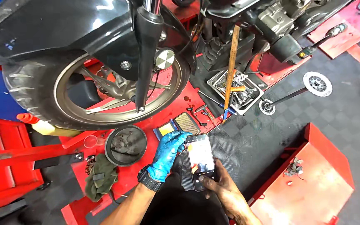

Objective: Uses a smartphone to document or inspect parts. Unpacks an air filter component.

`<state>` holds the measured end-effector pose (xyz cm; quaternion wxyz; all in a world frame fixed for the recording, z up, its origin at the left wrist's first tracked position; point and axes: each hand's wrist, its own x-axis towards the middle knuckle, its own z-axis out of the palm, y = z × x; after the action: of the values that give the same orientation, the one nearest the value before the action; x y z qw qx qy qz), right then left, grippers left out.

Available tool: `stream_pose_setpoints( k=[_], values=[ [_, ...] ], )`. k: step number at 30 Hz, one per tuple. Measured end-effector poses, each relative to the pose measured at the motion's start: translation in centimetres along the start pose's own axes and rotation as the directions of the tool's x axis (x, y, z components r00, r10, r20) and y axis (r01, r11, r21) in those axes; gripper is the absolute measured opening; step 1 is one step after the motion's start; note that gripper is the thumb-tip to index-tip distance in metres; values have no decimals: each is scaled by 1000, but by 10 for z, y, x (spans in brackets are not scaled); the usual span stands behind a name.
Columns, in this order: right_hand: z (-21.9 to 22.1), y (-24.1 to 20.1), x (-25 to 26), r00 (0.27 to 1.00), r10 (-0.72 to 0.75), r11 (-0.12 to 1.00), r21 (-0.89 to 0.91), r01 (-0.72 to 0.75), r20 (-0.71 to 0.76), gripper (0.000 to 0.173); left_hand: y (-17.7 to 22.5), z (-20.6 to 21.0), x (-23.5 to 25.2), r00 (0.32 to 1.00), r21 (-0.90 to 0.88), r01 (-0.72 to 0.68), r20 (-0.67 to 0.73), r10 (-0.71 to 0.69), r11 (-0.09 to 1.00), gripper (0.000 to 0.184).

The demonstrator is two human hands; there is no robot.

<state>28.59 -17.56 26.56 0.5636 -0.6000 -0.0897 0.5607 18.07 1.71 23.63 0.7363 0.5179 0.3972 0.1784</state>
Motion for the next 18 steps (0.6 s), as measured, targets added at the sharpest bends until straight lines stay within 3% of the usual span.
stream_pose_setpoints(
  k=[9, 18],
  values=[
    [1, 4, -5, 997, -23, 972, -234, 6, -70, 84, 1, 4, -2, 1000, -47, 15, -11, -16, 999, 20],
    [-1, 7, -12, 999, -35, 996, -79, 33, -26, 69, 1, 6, -1, 999, -96, 23, -30, -26, 995, 19]
  ],
)
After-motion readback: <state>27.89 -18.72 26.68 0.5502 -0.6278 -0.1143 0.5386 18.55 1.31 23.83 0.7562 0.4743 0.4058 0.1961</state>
